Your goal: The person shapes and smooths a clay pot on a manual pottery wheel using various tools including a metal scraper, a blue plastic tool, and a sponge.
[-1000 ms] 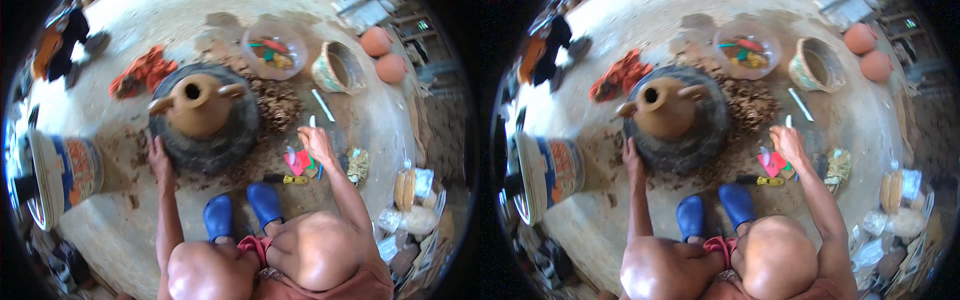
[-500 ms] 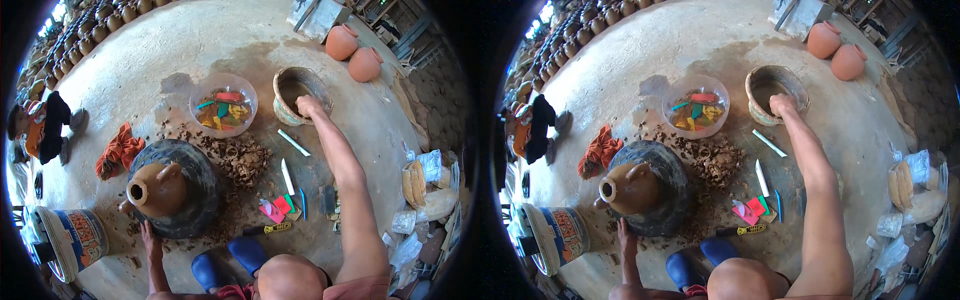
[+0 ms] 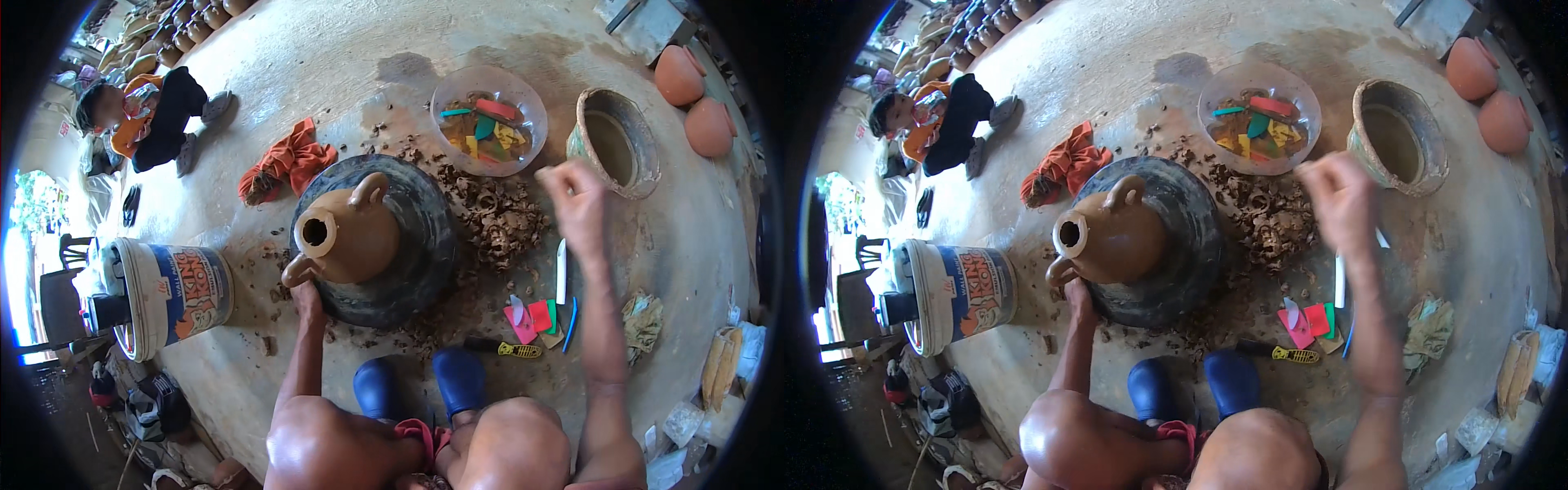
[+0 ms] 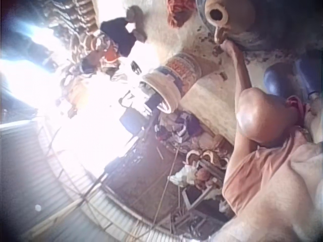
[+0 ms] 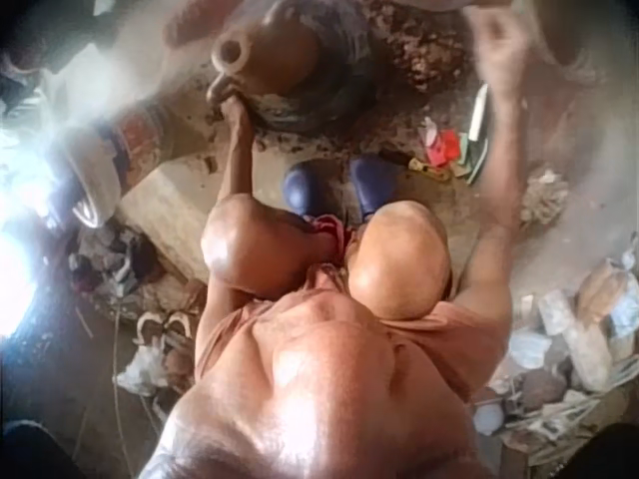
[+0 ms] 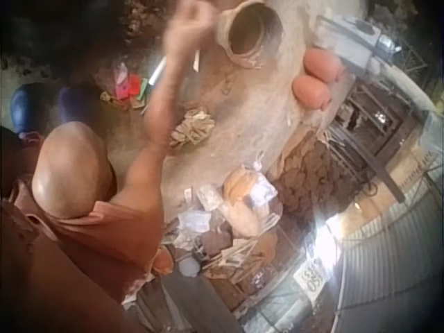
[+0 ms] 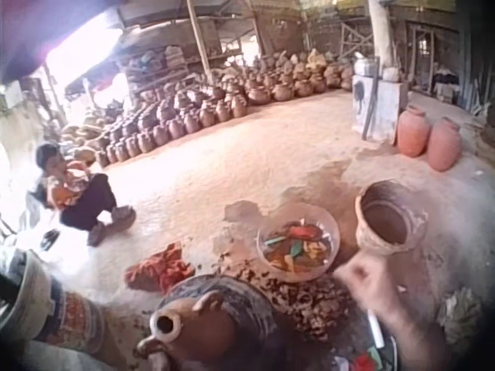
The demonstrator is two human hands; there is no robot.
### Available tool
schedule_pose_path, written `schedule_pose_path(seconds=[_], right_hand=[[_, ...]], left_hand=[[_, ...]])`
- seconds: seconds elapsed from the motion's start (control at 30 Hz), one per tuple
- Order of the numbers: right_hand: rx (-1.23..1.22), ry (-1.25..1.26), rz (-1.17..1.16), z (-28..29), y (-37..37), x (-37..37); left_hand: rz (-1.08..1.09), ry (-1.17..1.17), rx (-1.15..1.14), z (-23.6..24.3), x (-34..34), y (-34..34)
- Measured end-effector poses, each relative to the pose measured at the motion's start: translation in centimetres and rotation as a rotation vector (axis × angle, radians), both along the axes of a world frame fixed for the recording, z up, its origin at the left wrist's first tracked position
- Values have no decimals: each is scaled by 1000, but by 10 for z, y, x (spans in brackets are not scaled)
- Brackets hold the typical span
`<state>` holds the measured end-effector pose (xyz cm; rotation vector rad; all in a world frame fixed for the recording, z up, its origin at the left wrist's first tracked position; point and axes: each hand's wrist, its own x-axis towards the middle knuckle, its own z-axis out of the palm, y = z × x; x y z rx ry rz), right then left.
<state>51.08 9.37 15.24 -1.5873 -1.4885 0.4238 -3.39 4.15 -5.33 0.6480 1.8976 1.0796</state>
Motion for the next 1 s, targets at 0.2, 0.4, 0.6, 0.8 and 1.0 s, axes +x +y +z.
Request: schedule_pose_path(seconds=[0.2,0.4,0.6,0.8,1.0], right_hand=[[-107,249,294,-7,-14,-151],[5,368,339,-26,5,-197],[-19,-60,363,-6,-1,-186],[58,-35,360,-13,5,-187],[81,-102,348,-12,7,-184]], left_hand=[[27,313,15,-6,28,-4],[-60,395,-10,24,47,-2],[-78,397,-7,43,54,1],[-101,299,-22,35,43,2],[-116,259,140,20,33,0]])
